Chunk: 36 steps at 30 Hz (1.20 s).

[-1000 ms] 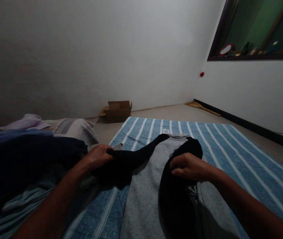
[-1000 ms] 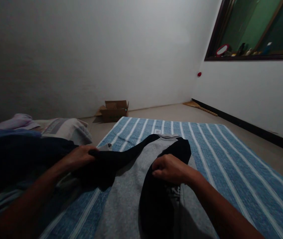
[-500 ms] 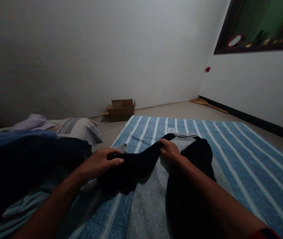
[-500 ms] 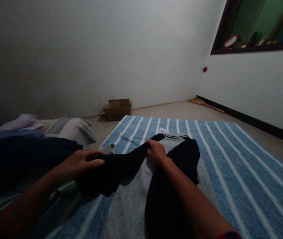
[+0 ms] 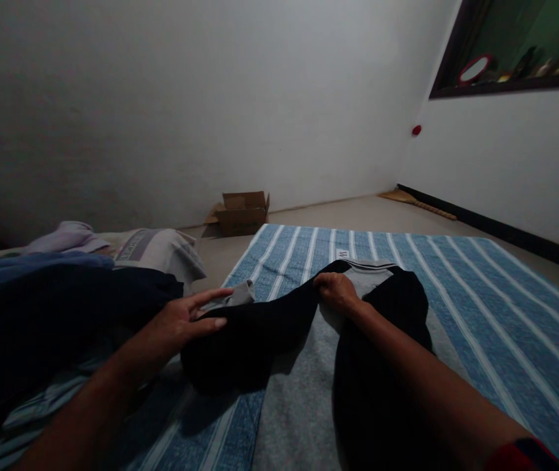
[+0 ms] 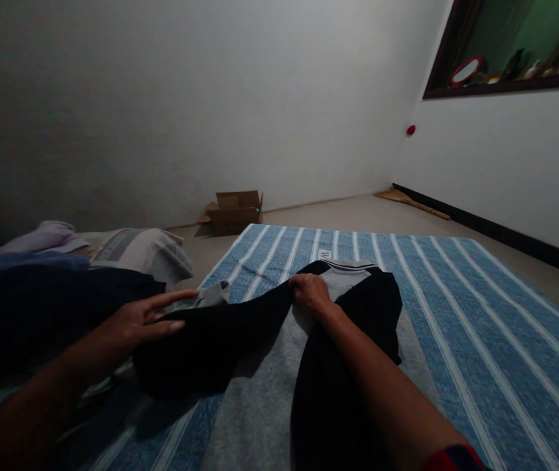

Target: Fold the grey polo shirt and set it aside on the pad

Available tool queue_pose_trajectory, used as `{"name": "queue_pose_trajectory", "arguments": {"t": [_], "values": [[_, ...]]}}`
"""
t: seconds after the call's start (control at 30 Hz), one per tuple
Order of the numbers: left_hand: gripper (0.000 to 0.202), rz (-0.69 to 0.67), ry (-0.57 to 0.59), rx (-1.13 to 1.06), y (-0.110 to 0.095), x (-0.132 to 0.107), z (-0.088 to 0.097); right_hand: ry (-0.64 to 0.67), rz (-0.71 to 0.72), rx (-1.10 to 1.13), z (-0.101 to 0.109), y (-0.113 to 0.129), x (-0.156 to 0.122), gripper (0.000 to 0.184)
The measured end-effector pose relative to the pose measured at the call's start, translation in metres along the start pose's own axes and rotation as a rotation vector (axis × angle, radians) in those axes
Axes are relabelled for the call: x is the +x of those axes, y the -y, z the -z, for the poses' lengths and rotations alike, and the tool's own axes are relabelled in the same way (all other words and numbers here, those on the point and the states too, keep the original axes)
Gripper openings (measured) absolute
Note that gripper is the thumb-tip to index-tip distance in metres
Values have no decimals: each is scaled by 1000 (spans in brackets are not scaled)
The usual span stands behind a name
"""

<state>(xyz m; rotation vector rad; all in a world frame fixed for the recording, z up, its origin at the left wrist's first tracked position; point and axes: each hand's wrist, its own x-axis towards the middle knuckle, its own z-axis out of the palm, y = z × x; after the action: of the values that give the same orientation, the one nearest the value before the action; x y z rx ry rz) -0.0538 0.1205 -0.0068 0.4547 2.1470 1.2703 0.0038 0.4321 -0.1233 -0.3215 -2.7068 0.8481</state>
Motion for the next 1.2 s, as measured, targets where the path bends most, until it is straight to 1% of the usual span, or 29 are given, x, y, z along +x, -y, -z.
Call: {"name": "queue_pose_trajectory", "arguments": {"t": [0.1, 0.23, 0.33, 0.5, 0.63, 0.73, 0.83, 0.9, 0.97, 1.03, 1.1, 1.13, 1.17, 1.2], "values": [[74, 72, 57, -201, -1, 1, 5, 3, -10, 27, 4, 1, 9, 33], [69, 115, 62, -379, 0, -4, 8, 7, -40, 33, 10, 2, 23, 35], [70, 122, 56, -378, 5, -7, 8, 48, -62, -5, 13, 7, 27, 35], [59, 147, 39, -348, 22, -9, 6, 159, -44, -113, 18, 19, 22, 29], [59, 167, 0, -338, 37, -7, 6, 178, -46, -160, 23, 31, 16, 30], [57, 148, 14, -259, 46, -7, 5, 132, -49, -172, 27, 45, 4, 29], [51, 101, 7, -127, 50, -9, 0, 120, 6, -102, 24, 66, -19, 25], [46, 49, -30, 28, 48, -11, -6, 162, 89, 94, 17, 81, -37, 20], [46, -9, -67, 216, 41, -14, -14, 189, 175, 423, 6, 92, -53, 14], [53, -68, -144, 417, 33, -16, -23, 162, 210, 666, -7, 99, -64, 10], [60, -140, -253, 600, 25, -18, -32, 102, 187, 735, -20, 100, -70, 8], [61, -187, -285, 669, 21, -18, -36, 73, 169, 749, -26, 100, -71, 8], [59, -231, -278, 713, 19, -18, -41, 50, 151, 765, -31, 99, -72, 8], [56, -260, -237, 733, 18, -17, -44, 32, 135, 787, -36, 97, -72, 8]]}}
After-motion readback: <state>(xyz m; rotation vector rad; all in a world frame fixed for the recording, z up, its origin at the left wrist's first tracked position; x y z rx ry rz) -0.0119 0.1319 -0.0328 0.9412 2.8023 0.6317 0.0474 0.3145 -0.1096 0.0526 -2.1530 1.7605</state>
